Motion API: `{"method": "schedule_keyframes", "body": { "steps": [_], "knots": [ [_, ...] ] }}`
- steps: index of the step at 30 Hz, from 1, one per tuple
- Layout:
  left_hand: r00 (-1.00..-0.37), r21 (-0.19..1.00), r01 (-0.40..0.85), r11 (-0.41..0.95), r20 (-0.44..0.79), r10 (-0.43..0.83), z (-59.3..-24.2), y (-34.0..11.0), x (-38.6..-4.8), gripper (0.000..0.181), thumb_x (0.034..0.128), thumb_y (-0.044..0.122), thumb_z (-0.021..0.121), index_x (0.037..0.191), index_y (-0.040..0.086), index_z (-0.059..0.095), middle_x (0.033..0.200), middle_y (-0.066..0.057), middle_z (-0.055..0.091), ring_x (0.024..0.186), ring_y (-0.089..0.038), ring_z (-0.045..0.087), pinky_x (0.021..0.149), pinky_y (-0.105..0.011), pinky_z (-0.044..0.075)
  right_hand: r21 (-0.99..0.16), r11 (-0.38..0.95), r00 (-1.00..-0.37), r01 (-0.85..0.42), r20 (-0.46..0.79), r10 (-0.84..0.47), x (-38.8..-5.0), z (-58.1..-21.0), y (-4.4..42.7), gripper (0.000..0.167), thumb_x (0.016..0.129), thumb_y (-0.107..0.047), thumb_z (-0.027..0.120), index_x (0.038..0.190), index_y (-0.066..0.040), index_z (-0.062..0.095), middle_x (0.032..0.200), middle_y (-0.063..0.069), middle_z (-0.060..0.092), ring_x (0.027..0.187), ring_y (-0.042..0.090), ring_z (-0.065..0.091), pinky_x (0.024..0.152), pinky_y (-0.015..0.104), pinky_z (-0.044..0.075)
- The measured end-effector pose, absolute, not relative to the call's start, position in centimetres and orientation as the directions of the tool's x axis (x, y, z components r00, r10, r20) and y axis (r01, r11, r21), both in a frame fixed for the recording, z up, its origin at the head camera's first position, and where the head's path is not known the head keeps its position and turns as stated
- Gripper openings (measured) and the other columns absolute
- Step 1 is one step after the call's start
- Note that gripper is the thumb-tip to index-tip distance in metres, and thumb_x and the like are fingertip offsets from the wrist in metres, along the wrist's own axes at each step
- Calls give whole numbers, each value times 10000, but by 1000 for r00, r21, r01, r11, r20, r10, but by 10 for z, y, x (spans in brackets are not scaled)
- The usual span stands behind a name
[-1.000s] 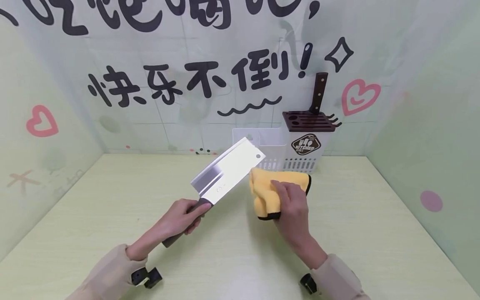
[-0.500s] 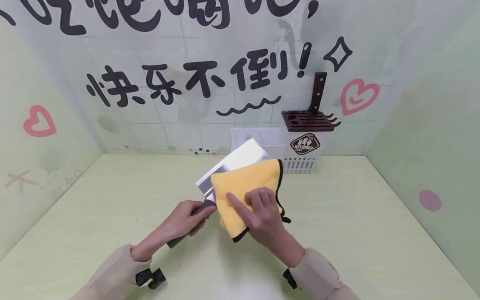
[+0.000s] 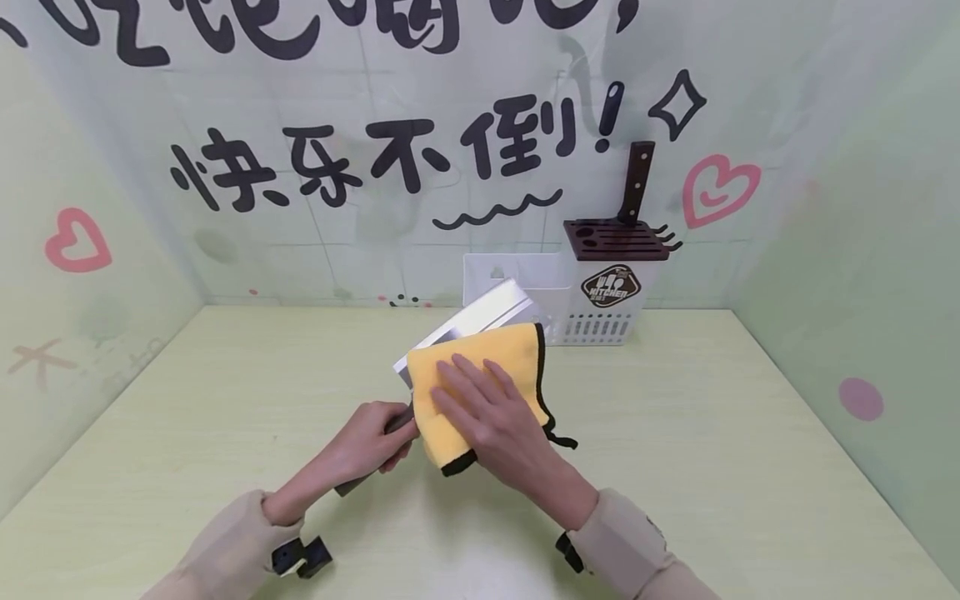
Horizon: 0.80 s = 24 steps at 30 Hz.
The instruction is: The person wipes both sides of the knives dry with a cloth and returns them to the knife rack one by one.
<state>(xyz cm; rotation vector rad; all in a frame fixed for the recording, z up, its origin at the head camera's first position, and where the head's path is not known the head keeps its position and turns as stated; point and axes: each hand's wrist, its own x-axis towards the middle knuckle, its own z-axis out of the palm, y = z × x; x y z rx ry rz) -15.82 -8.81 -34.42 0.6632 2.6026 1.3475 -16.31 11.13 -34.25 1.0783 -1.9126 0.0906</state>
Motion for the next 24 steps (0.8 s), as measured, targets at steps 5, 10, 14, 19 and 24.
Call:
{"method": "schedule_keyframes", "body": {
  "steps": [5, 10, 14, 19, 24],
  "knots": [
    [-894, 794, 326, 513, 82, 440, -344, -88, -158, 290, 912, 169, 481, 693, -17, 522, 490, -35, 495, 349, -78, 420, 351, -233, 365, 349, 572, -276, -742, 618, -736, -161, -341, 112, 582, 703, 9, 642, 1258, -85, 497, 1345, 85, 426, 1261, 266, 351, 1008, 457, 283],
    [-892, 781, 343, 522, 96, 441, -344, -88, -158, 289, 913, 160, 477, 688, -16, 522, 476, 14, 471, 341, -74, 417, 346, -230, 355, 369, 555, -284, -746, 577, -766, -160, -337, 113, 661, 639, 18, 717, 1253, -113, 511, 1329, 64, 447, 1252, 264, 364, 1003, 467, 287],
    [-890, 774, 352, 526, 102, 445, -344, -88, -158, 288, 913, 157, 473, 686, -13, 523, 469, 5, 473, 337, -68, 416, 342, -227, 348, 375, 552, -291, -745, 561, -775, -159, -334, 113, 649, 644, 24, 725, 1244, -111, 520, 1320, 57, 459, 1246, 256, 375, 1003, 452, 295],
    [-888, 778, 351, 521, 99, 450, -344, -89, -157, 276, 911, 145, 466, 694, -15, 525, 500, -104, 520, 342, -69, 418, 341, -221, 348, 397, 551, -296, -734, 544, -785, -158, -332, 113, 644, 653, 27, 723, 1249, -94, 512, 1319, 62, 459, 1239, 248, 386, 999, 432, 309],
    [-884, 781, 358, 512, 107, 454, -343, -90, -157, 267, 907, 137, 462, 696, -13, 526, 517, -123, 529, 350, -72, 422, 342, -212, 344, 410, 549, -295, -728, 535, -792, -158, -332, 114, 607, 687, 39, 686, 1253, -88, 508, 1319, 56, 461, 1238, 243, 389, 998, 425, 313]
  ]
}}
